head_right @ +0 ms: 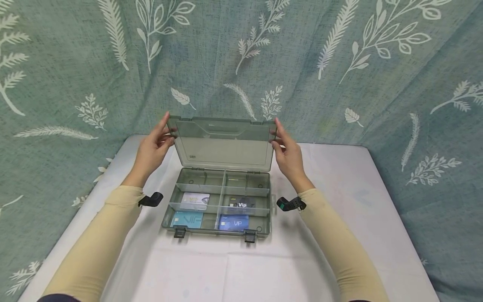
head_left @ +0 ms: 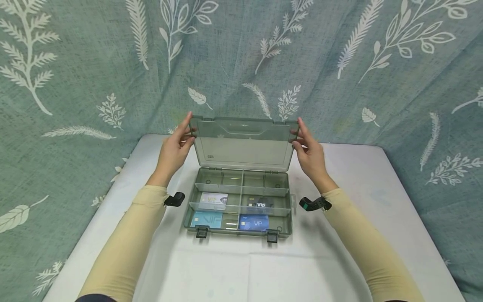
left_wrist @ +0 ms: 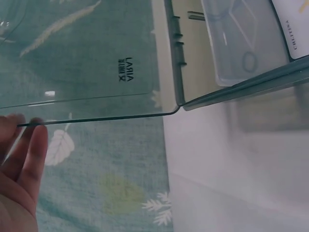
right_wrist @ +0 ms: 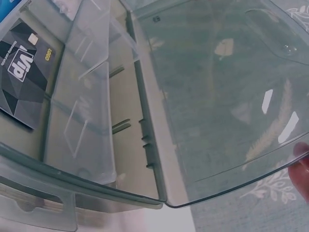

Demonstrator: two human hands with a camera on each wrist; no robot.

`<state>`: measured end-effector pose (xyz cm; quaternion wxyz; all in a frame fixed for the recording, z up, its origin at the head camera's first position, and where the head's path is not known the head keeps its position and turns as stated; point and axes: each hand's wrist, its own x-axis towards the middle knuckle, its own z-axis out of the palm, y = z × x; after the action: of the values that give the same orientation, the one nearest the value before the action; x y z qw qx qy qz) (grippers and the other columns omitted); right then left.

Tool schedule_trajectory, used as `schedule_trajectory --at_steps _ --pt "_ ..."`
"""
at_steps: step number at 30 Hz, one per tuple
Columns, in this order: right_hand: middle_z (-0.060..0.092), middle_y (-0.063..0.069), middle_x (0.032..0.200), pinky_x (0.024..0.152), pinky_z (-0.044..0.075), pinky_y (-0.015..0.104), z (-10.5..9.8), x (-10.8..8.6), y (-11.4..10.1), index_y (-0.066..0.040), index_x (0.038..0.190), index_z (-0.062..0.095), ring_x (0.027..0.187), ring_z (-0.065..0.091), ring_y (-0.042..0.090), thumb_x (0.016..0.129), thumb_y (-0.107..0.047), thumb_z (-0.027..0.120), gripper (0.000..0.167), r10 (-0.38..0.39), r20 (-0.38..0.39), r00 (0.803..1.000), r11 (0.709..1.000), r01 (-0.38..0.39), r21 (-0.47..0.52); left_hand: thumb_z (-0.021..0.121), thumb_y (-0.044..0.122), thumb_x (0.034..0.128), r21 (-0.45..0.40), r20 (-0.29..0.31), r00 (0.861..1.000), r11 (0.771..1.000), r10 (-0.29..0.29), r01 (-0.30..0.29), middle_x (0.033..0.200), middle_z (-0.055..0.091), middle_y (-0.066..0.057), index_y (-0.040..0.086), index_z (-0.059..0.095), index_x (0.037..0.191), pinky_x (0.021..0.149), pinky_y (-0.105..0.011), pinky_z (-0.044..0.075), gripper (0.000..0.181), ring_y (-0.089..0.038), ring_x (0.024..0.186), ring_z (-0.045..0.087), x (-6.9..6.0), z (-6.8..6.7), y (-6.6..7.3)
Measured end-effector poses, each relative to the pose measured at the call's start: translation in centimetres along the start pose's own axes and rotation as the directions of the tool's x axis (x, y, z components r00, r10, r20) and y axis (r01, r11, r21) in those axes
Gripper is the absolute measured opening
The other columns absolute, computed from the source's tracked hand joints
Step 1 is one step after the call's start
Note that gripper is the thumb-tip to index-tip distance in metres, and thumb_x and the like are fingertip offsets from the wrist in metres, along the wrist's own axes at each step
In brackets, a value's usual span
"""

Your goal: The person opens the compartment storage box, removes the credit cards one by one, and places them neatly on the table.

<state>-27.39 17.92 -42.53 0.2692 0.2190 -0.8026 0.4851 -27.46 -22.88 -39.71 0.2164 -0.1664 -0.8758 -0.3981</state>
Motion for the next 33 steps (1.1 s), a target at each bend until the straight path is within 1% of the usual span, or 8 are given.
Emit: schedule_trajectory --at_steps 6,9,12,15,18,21,26,33 --pt "0.065 0.013 0.135 0.082 0.061 0.037 0.1 -0.4 0.5 -0.021 0.163 0.027 0.104 0.071 0.031 0.102 0.002 0.058 0.073 0.020 0.032 0.999 1.000 -0.020 -0.007 0.060 -0.004 0.0998 0.029 -0.051 0.998 0.999 0.031 -0.030 0.126 0.070 -0.013 0.037 0.030 0.161 0.086 -0.046 0.062 0.080 -0.033 0.106 0.071 0.3 0.6 -0.4" --pt "0.065 0.013 0.136 0.081 0.061 0.043 0.2 -0.5 0.6 -0.025 0.164 0.023 0.104 0.071 0.032 0.102 0.001 0.057 0.075 0.033 0.039 0.999 0.999 -0.033 -0.011 0.059 -0.005 0.1002 0.023 -0.061 0.998 1.000 0.013 -0.012 0.127 0.070 -0.011 0.038 0.030 0.161 0.084 -0.047 0.062 0.080 -0.033 0.103 0.072 0.4 0.8 -0.6" --pt "0.064 0.014 0.136 0.080 0.060 0.046 0.4 -0.7 0.8 -0.026 0.165 0.021 0.105 0.071 0.032 0.102 0.002 0.057 0.077 0.043 0.047 0.998 0.999 -0.043 -0.002 0.058 -0.005 0.1011 -0.001 -0.057 0.998 1.000 -0.017 0.017 0.128 0.069 -0.011 0.040 0.027 0.161 0.084 -0.047 0.062 0.081 -0.033 0.100 0.073 0.4 1.1 -0.7" --pt "0.063 0.015 0.136 0.081 0.060 0.046 0.5 -0.9 1.2 -0.024 0.165 0.019 0.105 0.071 0.033 0.102 0.004 0.056 0.078 0.056 0.058 0.997 0.998 -0.056 -0.004 0.057 -0.004 0.1013 -0.024 -0.044 0.998 0.999 -0.042 0.041 0.126 0.069 -0.014 0.040 0.024 0.162 0.086 -0.048 0.061 0.082 -0.033 0.102 0.072 0.4 1.3 -1.0" --pt "0.062 0.015 0.137 0.079 0.061 0.045 0.7 -1.2 1.5 -0.025 0.165 0.018 0.106 0.071 0.032 0.102 0.003 0.057 0.079 0.078 0.068 0.995 0.997 -0.076 -0.032 0.059 -0.004 0.1010 -0.029 -0.028 0.998 0.998 -0.059 0.058 0.124 0.070 -0.017 0.040 0.021 0.162 0.090 -0.048 0.060 0.084 -0.034 0.107 0.070 0.2 1.5 -1.5" --pt "0.061 0.016 0.139 0.080 0.061 0.046 0.9 -1.4 1.8 -0.028 0.165 0.017 0.105 0.071 0.032 0.102 0.001 0.057 0.080 0.106 0.075 0.992 0.994 -0.103 -0.046 0.060 -0.002 0.1007 -0.035 -0.015 0.998 0.997 -0.065 0.064 0.124 0.070 -0.016 0.038 0.020 0.163 0.092 -0.048 0.060 0.085 -0.034 0.111 0.069 0.1 1.7 -2.0" --pt "0.059 0.016 0.141 0.086 0.062 0.048 1.3 -1.8 2.5 -0.032 0.165 0.017 0.106 0.071 0.033 0.103 0.002 0.056 0.081 0.138 0.094 0.986 0.990 -0.135 -0.029 0.061 -0.001 0.1002 -0.041 0.007 0.997 0.996 -0.076 0.076 0.128 0.068 -0.016 0.043 0.018 0.162 0.095 -0.048 0.059 0.088 -0.035 0.114 0.068 0.0 2.1 -2.6" --pt "0.058 0.016 0.142 0.087 0.062 0.046 1.5 -2.4 3.0 -0.034 0.164 0.015 0.106 0.071 0.034 0.102 0.003 0.058 0.084 0.187 0.127 0.974 0.982 -0.185 -0.028 0.060 -0.001 0.1010 -0.053 0.096 0.986 0.989 -0.133 0.138 0.136 0.061 -0.017 0.049 0.013 0.160 0.096 -0.050 0.058 0.091 -0.036 0.114 0.068 -0.7 2.5 -3.6"
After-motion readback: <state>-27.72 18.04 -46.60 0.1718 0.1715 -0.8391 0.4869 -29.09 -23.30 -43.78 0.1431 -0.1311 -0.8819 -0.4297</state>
